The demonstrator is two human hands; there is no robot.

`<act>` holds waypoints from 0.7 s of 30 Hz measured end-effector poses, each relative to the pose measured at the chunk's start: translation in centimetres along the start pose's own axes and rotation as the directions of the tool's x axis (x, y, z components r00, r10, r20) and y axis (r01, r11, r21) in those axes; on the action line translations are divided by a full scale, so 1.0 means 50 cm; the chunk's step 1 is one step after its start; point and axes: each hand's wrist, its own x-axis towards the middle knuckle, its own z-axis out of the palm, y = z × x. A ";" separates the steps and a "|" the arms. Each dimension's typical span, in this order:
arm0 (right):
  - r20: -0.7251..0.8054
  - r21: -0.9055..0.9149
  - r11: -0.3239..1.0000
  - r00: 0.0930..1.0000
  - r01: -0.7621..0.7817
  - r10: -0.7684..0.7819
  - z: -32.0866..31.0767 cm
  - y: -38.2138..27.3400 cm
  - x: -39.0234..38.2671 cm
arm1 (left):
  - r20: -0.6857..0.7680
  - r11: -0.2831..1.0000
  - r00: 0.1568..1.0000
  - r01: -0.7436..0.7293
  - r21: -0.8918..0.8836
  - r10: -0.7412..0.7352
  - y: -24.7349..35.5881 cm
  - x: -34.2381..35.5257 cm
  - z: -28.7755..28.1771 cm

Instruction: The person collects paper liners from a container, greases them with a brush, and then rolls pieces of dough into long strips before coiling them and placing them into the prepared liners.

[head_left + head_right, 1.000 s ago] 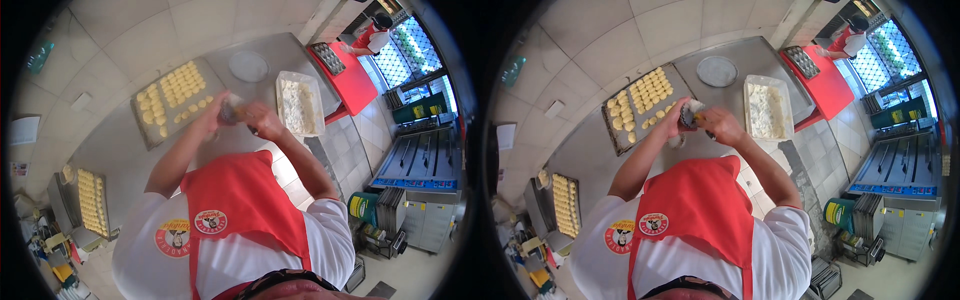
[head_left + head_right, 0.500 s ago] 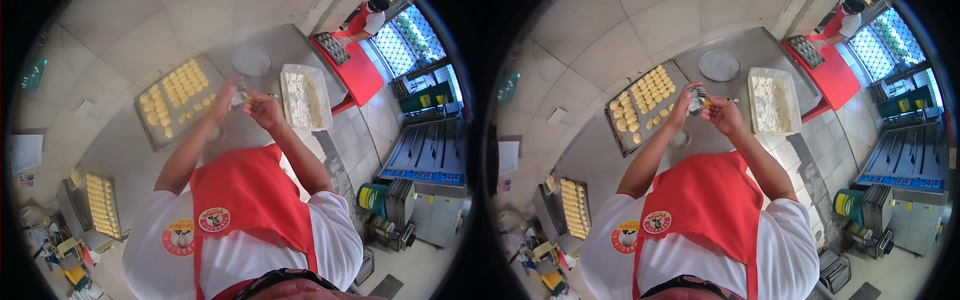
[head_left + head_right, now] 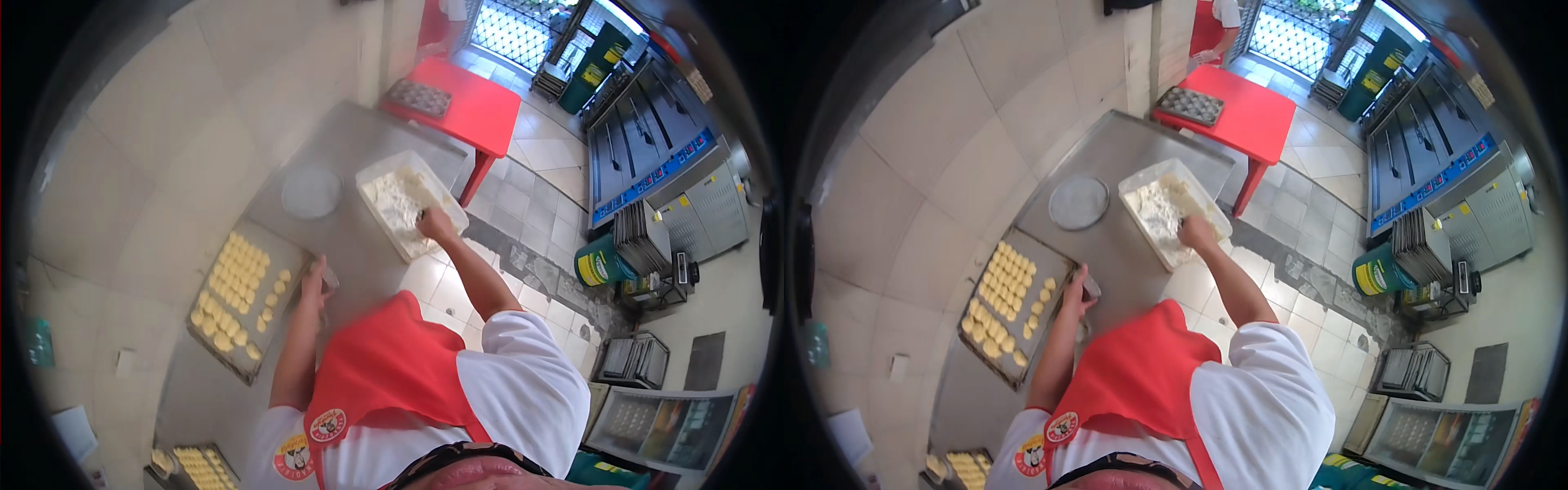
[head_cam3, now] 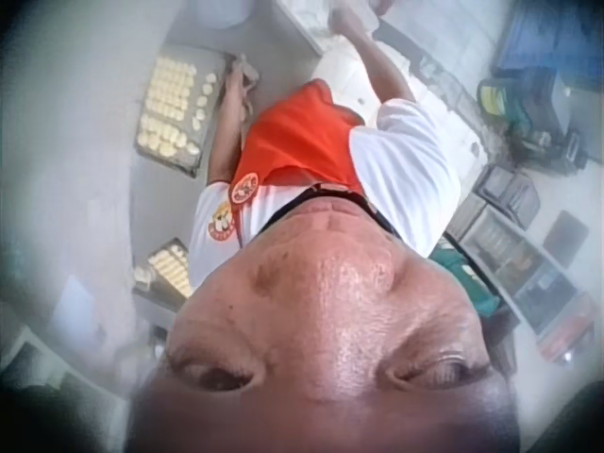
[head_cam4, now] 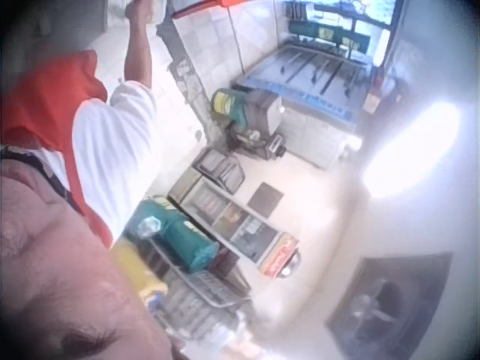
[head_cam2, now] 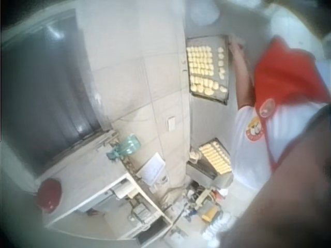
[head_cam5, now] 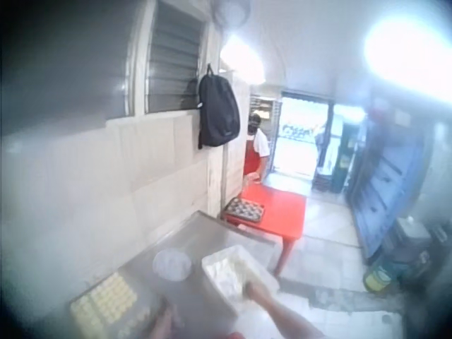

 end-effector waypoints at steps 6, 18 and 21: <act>-0.115 0.076 0.997 0.993 0.017 -0.008 0.003 -0.015 -0.047 | -0.185 0.992 0.977 -0.113 -0.054 0.102 -0.015 -0.054 -0.051; -0.127 0.513 0.102 0.192 0.853 -0.973 -0.092 -0.354 -0.227 | 0.416 0.946 0.909 0.122 -0.299 0.014 0.150 -0.228 0.024; -0.133 0.292 0.067 0.109 0.954 -0.985 -0.090 -0.360 -0.224 | 0.453 0.974 0.891 0.076 -0.215 0.030 0.178 -0.255 0.015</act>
